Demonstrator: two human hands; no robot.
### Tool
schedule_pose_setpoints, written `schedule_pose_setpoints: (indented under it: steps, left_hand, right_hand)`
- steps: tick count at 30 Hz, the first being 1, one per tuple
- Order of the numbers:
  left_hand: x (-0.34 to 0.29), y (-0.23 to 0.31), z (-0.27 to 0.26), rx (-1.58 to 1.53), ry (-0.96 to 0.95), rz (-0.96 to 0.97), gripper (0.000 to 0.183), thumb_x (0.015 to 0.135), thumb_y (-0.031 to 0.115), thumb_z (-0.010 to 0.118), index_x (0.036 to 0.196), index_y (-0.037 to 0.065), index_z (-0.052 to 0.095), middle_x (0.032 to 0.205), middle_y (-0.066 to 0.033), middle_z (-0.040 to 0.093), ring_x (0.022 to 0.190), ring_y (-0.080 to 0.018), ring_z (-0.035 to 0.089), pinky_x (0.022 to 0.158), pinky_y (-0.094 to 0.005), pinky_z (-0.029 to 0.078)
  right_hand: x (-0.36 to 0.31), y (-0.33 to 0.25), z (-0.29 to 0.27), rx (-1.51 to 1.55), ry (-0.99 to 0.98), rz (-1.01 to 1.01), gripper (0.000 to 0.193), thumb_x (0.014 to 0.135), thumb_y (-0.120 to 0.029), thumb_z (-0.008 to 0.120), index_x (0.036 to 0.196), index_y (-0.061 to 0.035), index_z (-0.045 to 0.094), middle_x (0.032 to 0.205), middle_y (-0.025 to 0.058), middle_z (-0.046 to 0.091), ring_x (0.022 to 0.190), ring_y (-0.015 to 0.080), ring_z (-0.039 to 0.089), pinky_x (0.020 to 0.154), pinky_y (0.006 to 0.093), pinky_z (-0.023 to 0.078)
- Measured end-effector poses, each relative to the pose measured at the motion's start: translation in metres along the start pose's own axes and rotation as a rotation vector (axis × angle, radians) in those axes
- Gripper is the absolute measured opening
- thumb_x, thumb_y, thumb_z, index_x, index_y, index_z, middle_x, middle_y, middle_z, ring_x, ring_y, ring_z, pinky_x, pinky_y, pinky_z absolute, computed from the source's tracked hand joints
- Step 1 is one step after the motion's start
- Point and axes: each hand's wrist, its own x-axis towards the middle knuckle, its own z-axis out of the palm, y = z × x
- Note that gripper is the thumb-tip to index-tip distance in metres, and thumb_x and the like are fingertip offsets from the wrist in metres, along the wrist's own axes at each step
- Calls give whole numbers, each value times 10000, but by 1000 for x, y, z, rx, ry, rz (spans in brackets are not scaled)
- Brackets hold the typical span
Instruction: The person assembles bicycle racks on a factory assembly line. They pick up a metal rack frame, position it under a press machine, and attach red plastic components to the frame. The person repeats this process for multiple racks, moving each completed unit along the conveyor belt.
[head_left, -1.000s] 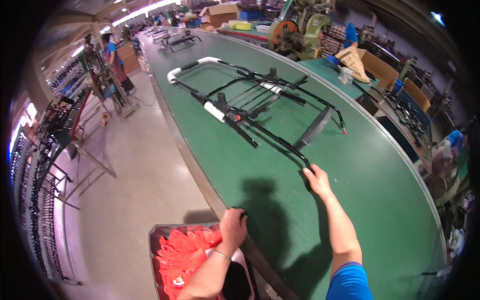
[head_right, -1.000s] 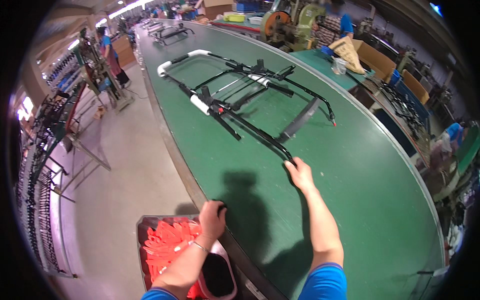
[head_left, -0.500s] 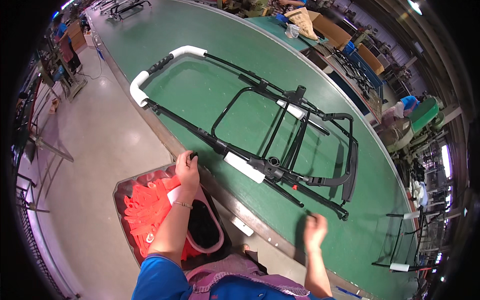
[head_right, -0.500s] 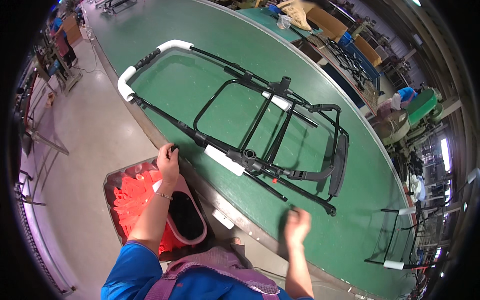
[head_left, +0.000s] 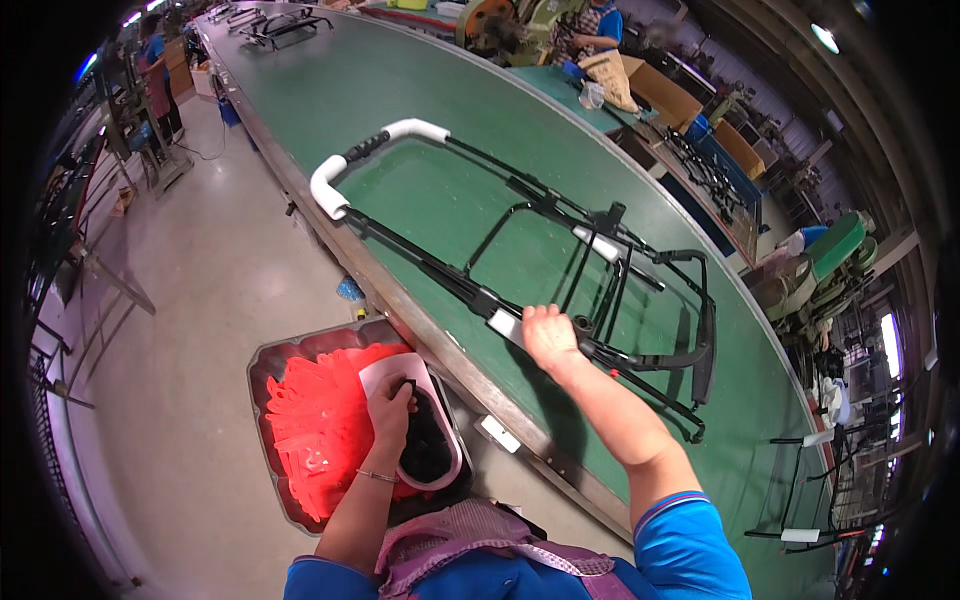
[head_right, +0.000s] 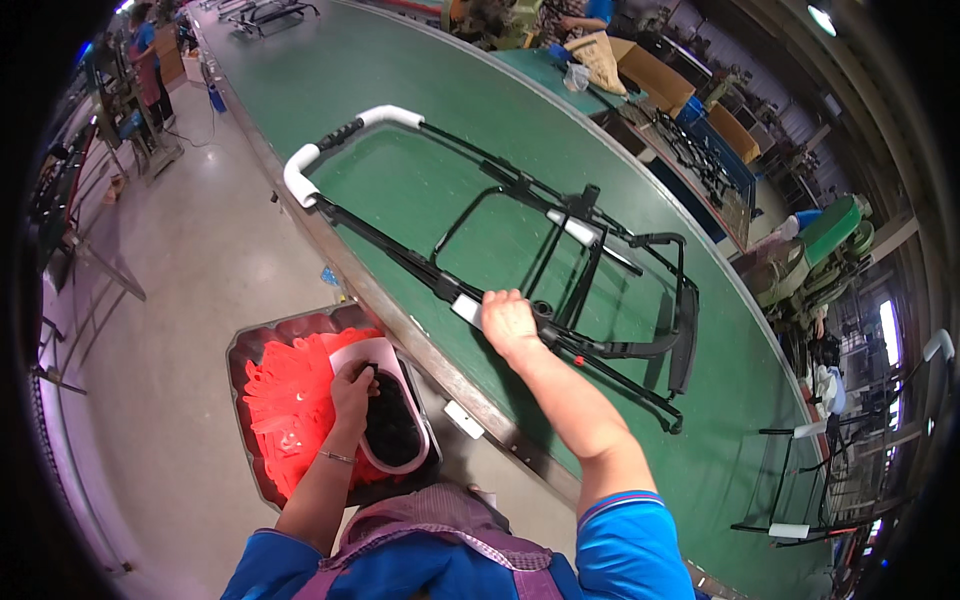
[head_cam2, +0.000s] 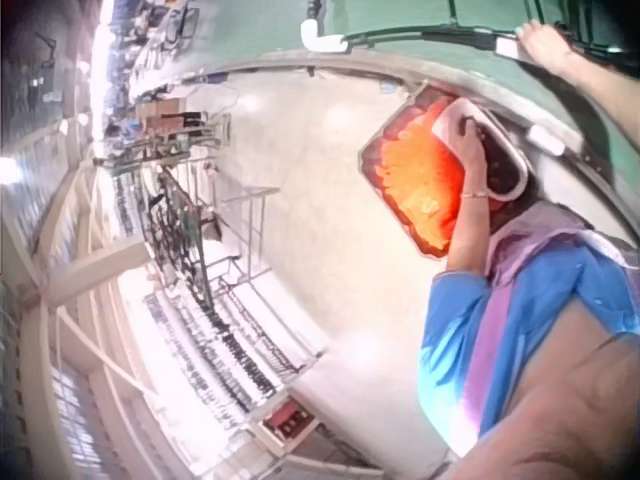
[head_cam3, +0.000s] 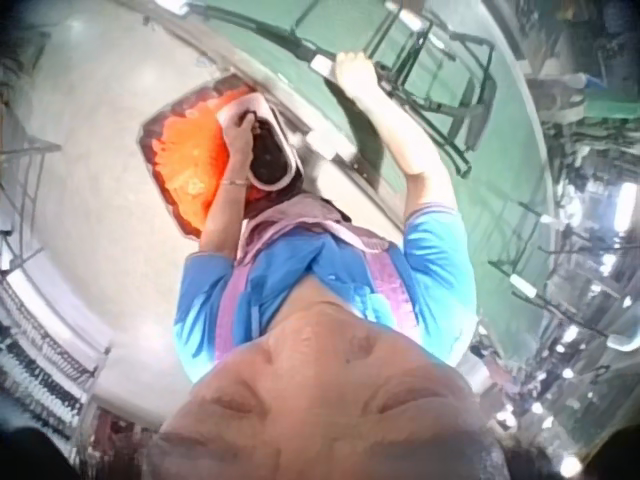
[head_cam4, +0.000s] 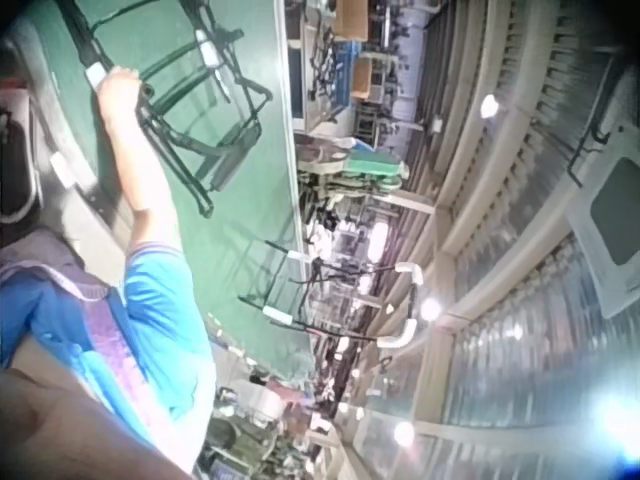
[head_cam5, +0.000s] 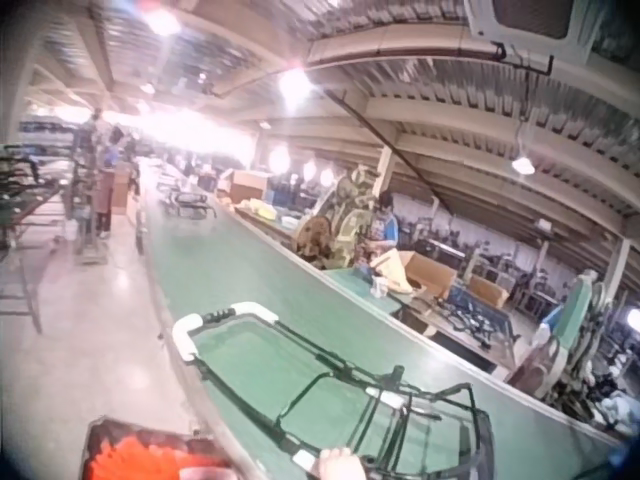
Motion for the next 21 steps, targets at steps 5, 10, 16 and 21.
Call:
schedule_pose_setpoints:
  steps: [5,10,16,21]
  left_hand:
    - [23,53,4,-182,-80,95,244,907,66,567,1130,-30,592,895,-40,624,708,-96,584,613,-227,496]
    - [25,146,59,-312,-197,249,247,924,101,575,1129,-36,595,958,-68,658,821,-119,622,719,-245,512]
    - [8,154,62,-183,-429,259,217,952,79,511,1078,-75,598,969,-102,657,843,-133,622,720,-223,507]
    - [-14,156,58,-264,-415,210,233,926,57,559,1107,-88,585,941,-120,671,800,-128,636,694,-206,508]
  right_hand:
    - [-26,51,-94,-41,114,-146,188,835,-235,562,771,-62,526,708,115,614,672,258,627,559,380,518]
    - [-74,72,-167,-39,236,-291,320,809,-329,655,718,-72,488,606,90,572,545,246,611,491,365,497]
    - [-111,69,-185,-31,219,-327,318,789,-317,679,699,-78,489,581,77,554,533,238,602,495,353,494]
    - [-123,75,-188,-27,256,-332,322,783,-319,689,695,-81,490,560,67,545,521,231,597,487,346,489]
